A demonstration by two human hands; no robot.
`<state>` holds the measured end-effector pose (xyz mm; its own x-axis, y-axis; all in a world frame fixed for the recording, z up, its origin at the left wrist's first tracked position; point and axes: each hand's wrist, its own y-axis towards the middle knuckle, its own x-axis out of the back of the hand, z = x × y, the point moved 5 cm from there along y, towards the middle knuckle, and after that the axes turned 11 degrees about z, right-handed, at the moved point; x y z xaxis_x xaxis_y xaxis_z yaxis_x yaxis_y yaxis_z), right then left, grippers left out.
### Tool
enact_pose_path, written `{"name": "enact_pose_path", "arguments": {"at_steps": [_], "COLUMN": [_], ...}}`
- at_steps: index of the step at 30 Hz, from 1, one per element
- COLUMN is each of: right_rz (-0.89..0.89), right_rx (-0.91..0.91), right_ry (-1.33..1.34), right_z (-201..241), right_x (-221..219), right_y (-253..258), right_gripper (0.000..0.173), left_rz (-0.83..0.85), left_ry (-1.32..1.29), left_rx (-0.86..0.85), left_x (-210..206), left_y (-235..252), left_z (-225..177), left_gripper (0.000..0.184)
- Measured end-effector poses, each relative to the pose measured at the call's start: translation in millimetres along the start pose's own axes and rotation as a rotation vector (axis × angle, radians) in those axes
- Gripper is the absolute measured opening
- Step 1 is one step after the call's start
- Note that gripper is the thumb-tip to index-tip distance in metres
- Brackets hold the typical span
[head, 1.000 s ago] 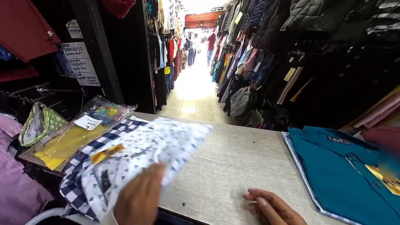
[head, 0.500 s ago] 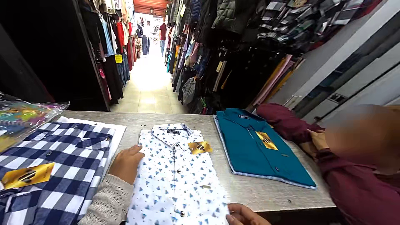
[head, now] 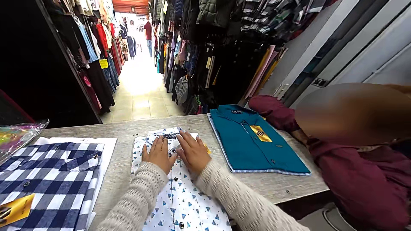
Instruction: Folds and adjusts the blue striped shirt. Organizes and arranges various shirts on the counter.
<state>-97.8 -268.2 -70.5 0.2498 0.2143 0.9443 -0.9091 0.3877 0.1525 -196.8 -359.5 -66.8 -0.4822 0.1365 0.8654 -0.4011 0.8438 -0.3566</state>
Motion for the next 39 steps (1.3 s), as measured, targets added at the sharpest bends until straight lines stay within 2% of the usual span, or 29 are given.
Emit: {"name": "enact_pose_path", "arguments": {"at_steps": [2,3,6,9,11,14,16,18,22,25,28,30,33,36,39], "right_rz": [0.228,0.269,0.175,0.092,0.07,0.05,0.052,-0.019,-0.158,-0.179,-0.087,0.039,0.16,0.104,0.063], "right_rx": [-0.223,-0.286,-0.298,-0.322,-0.308,-0.277,-0.275,-0.245,-0.157,-0.155,-0.237,-0.299,-0.285,-0.288,-0.289], "right_ry": [0.064,0.112,0.241,0.287,0.315,0.382,0.414,0.449,0.544,0.661,0.913,1.052,1.129,1.18,1.247], "right_z": [-30.2,-46.2,-68.4,-86.5,-99.0,-101.5,-98.6,-97.7,-94.5,-94.4,-91.3,-84.1,-76.0,-76.2,-79.9], "right_x": [-10.0,-14.0,-13.0,-6.4,-0.7,5.9,6.3,6.8,8.7,8.4,7.5,8.4,8.0,8.7,8.7], "right_y": [36.0,46.1,51.2,49.8,44.2,41.8,41.9,41.5,39.2,38.6,38.5,36.4,35.2,35.3,32.7], "right_gripper": [0.052,0.051,0.048,0.049,0.043,0.038,0.035,0.03,0.023,0.022,0.016,0.017,0.018,0.009,0.014], "left_rz": [0.002,0.014,-0.06,-0.195,-0.24,-0.338,-0.386,-0.393,-0.424,-0.507,-0.59,-0.525,-0.409,-0.364,-0.342], "left_ry": [-0.01,-0.014,-0.124,-0.261,-0.316,-0.409,-0.475,-0.523,-0.58,-0.686,-0.964,-1.059,-1.003,-0.983,-1.077], "left_rx": [0.041,0.053,0.114,0.29,0.337,0.256,0.254,0.287,0.276,0.247,0.166,0.163,0.155,0.11,0.088], "left_x": [-10.7,-10.9,0.2,22.5,31.1,39.3,41.2,43.2,46.1,43.7,41.6,41.2,42.4,43.5,39.2], "left_y": [20.4,22.2,19.5,27.6,32.9,34.2,30.5,26.4,21.0,21.0,19.0,15.5,12.6,12.5,12.7], "left_z": [12.8,15.3,23.7,53.6,74.6,91.0,95.8,100.0,100.8,104.7,108.6,103.8,94.4,90.3,88.7], "left_gripper": [0.081,0.082,0.077,0.075,0.07,0.051,0.053,0.057,0.038,0.052,0.061,0.054,0.037,0.031,0.038]}}
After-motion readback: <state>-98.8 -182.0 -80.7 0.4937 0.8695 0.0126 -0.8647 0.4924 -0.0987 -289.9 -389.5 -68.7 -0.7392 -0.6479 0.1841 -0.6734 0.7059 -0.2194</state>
